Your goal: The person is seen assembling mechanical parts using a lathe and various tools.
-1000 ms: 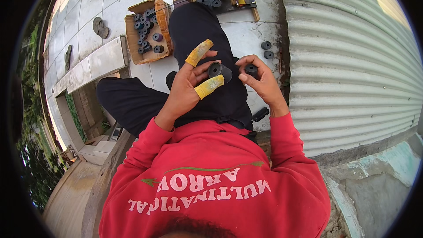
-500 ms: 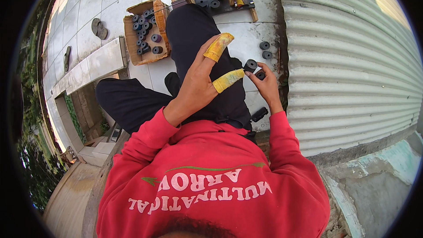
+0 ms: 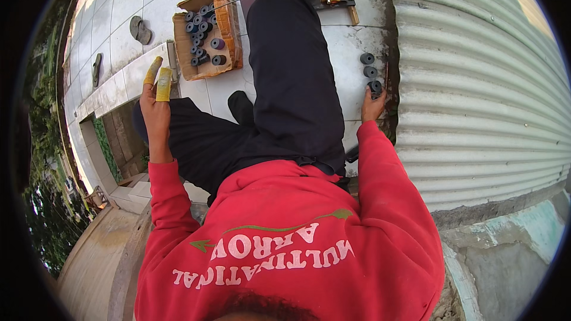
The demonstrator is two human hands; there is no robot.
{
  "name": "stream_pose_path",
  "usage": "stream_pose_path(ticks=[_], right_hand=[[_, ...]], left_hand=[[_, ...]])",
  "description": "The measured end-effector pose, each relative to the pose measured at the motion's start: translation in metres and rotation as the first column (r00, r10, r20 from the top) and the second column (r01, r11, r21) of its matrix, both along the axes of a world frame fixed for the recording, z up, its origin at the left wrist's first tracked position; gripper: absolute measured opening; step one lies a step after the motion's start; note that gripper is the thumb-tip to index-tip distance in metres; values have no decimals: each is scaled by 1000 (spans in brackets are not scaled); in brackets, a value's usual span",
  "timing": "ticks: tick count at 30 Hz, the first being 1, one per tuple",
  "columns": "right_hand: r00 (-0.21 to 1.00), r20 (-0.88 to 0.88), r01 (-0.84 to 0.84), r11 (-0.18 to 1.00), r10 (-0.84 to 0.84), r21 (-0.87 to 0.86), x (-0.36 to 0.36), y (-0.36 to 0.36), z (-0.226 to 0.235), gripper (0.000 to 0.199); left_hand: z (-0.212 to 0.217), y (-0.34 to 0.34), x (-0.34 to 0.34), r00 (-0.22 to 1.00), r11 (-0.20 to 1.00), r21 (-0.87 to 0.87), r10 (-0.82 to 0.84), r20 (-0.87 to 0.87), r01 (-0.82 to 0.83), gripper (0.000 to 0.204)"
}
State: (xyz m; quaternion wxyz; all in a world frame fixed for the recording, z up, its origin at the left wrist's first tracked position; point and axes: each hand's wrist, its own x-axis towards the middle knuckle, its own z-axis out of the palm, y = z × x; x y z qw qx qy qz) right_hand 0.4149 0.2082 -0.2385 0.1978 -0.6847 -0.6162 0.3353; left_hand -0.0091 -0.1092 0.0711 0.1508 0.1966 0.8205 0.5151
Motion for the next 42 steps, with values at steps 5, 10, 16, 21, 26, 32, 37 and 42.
stream_pose_path(ticks=[5,10,16,21,26,32,37,42], right_hand=[[990,138,-75,958,38,277,58,1,-35,78],[974,-159,91,918,-163,-385,-31,-36,97,70],[305,-949,-474,853,-75,-220,-125,-32,291,36],[211,-967,-721,691,145,-54,-193,-66,328,46],[198,-855,-811,570,478,131,-243,-115,296,39],[96,-940,-837,538,327,102,-259,-141,278,32],[211,-870,-926,377,445,-31,-246,-131,258,27],[307,-829,-897,433,467,-89,-246,-130,248,14]], left_hand=[[-29,17,4,986,998,40,-47,158,41,45],[-17,15,43,974,999,44,1,226,-11,44],[3,62,103,776,901,371,-397,491,226,56],[18,74,131,673,811,581,-470,571,73,65],[15,62,129,636,779,564,-293,714,-274,55],[-5,22,124,758,752,525,-52,650,-399,48],[-25,8,129,943,869,439,82,324,-227,49],[-39,6,127,959,908,382,63,275,-169,46]])
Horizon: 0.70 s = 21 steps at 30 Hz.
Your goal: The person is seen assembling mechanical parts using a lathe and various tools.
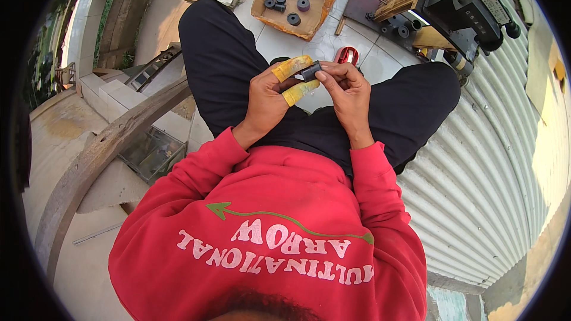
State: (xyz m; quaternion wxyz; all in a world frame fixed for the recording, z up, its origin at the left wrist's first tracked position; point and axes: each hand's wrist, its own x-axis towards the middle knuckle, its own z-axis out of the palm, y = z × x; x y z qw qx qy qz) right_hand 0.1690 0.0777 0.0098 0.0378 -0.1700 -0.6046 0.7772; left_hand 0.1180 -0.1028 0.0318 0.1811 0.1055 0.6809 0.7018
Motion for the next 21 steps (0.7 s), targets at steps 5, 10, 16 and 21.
stream_pose_path(ticks=[5,10,16,21], right_hand=[[995,99,-20,999,25,-50,-7,-1,3,16],[989,147,26,989,-4,-145,-11,-2,-5,14],[995,98,-31,999,28,34,-12,1,-15,16],[972,232,18,993,-44,115,-10,5,-28,17]], left_hand=[[-16,-5,-3,998,999,-42,16,-54,-18,44],[-13,-2,-5,971,977,-198,25,-237,-74,43],[-16,-1,-8,966,978,-202,-1,-257,-53,43],[-31,7,-7,964,968,-249,-37,-263,-31,42]])
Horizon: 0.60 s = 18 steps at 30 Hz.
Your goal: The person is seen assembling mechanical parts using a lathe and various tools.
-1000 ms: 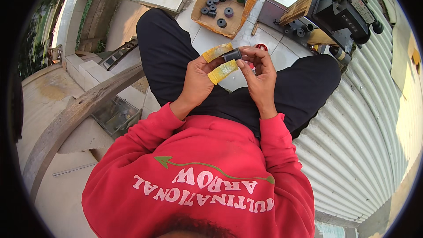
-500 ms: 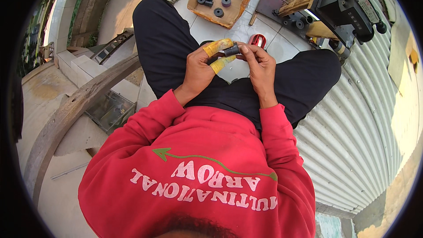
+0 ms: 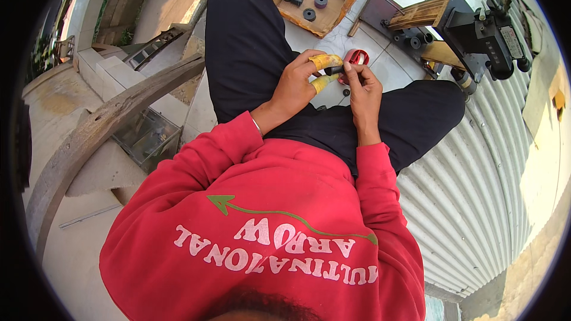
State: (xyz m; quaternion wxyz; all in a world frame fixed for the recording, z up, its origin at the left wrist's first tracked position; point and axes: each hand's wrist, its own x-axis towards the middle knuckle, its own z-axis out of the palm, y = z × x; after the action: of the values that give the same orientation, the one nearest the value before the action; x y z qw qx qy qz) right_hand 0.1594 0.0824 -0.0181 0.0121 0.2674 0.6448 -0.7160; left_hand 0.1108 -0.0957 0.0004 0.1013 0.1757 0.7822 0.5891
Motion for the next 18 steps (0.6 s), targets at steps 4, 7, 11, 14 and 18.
stream_pose_path(ticks=[4,7,11,14,18], right_hand=[[998,43,51,989,-46,-138,8,7,-2,14],[990,92,128,970,-111,-206,13,10,3,13],[985,121,145,977,-126,-160,23,21,-3,17],[988,109,127,980,-111,-156,29,25,-6,16],[981,114,181,955,-158,-233,36,31,1,12]], left_hand=[[3,11,4,1000,1000,-4,-20,-19,20,45],[-6,19,10,999,999,40,-14,32,12,51],[-7,29,16,999,999,40,-35,-32,37,44],[-12,39,23,999,999,28,-40,-29,41,39],[-9,48,29,999,994,106,-42,18,40,32]])
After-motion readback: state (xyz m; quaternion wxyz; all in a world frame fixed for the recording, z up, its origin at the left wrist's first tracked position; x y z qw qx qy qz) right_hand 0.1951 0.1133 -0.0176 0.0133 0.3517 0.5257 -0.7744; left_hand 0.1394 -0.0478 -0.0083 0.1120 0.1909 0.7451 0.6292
